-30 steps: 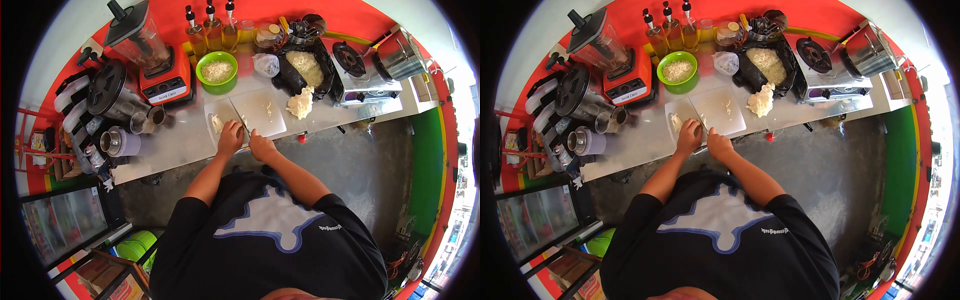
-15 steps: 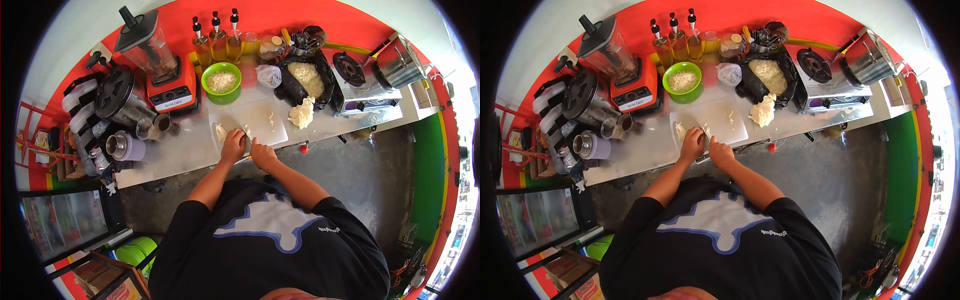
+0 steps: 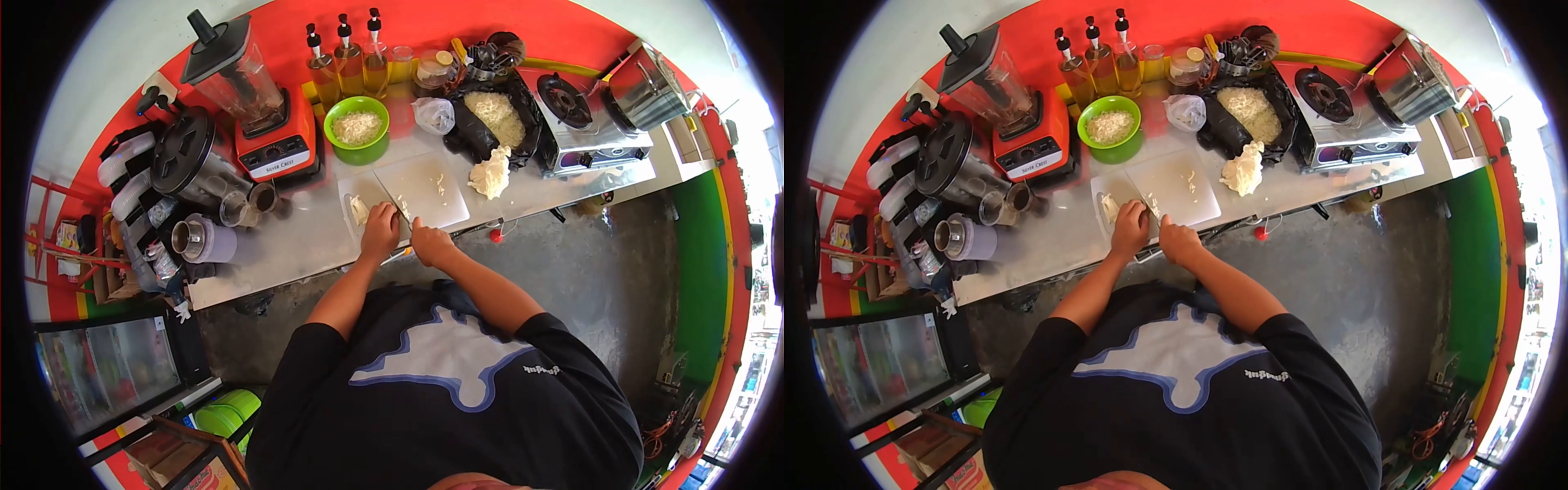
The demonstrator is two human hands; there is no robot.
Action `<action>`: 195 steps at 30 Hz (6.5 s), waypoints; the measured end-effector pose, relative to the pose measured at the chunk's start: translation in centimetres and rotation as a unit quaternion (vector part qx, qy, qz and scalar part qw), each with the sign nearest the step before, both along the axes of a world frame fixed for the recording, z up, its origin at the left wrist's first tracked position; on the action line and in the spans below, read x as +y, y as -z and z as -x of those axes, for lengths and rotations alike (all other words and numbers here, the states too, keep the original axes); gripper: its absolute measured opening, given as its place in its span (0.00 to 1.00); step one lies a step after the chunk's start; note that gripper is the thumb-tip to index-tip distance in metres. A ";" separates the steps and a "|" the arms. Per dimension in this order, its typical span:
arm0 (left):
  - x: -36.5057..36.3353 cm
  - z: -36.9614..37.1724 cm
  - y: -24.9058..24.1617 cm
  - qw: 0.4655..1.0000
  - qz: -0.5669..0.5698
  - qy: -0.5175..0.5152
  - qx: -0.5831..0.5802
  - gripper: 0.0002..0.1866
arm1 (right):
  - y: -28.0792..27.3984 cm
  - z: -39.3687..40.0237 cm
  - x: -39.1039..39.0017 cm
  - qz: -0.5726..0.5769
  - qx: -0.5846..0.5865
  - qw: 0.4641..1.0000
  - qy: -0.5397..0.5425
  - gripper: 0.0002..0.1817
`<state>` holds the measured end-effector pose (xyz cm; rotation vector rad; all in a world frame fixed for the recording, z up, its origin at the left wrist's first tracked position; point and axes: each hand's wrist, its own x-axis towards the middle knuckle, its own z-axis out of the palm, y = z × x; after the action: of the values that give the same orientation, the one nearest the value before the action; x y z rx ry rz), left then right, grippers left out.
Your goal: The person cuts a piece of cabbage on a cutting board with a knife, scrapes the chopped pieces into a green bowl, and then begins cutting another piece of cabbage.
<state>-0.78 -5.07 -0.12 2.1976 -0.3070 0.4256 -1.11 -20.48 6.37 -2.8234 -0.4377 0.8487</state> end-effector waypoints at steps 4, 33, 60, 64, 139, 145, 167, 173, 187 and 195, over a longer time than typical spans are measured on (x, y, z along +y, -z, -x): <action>-0.1 -0.1 0.3 1.000 0.012 -0.006 -0.002 0.05 | -0.3 -1.7 0.6 0.006 -0.010 1.000 -0.012 0.21; -0.3 0.3 0.8 0.996 0.006 -0.087 -0.008 0.07 | -1.3 1.9 0.1 0.032 -0.029 0.999 -0.009 0.12; 1.1 0.3 1.2 1.000 -0.017 -0.002 0.019 0.12 | 1.8 -0.7 1.5 -0.038 -0.106 0.992 0.063 0.15; 3.4 1.5 -2.0 0.993 -0.090 0.069 0.009 0.16 | 0.6 0.1 0.6 -0.072 -0.099 0.987 0.107 0.16; 4.0 1.9 -2.2 0.943 -0.314 0.101 0.050 0.28 | 1.6 3.5 -4.5 -0.070 -0.026 0.990 0.122 0.27; 4.0 1.9 -2.4 0.945 -0.310 0.102 0.034 0.28 | -0.8 1.2 -3.3 -0.021 -0.006 0.995 0.096 0.23; 4.2 2.2 -2.1 0.952 -0.293 0.088 0.004 0.28 | 0.9 2.0 -1.7 -0.019 0.064 0.990 0.123 0.30; 4.0 2.3 -2.5 0.947 -0.310 0.087 0.008 0.28 | -0.3 -0.3 -1.6 -0.046 0.045 0.992 0.110 0.29; 4.0 2.4 -2.8 0.952 -0.296 0.084 0.005 0.27 | 0.7 0.2 -1.3 -0.056 0.016 0.992 0.108 0.20; 3.9 2.2 -2.1 0.953 -0.291 0.089 0.011 0.27 | 1.0 1.2 -0.2 -0.026 0.012 0.992 0.120 0.17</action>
<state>-2.98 -1.14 1.96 2.7111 -0.6832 0.2235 -2.36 -20.67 5.41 -2.7418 -0.1108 0.8081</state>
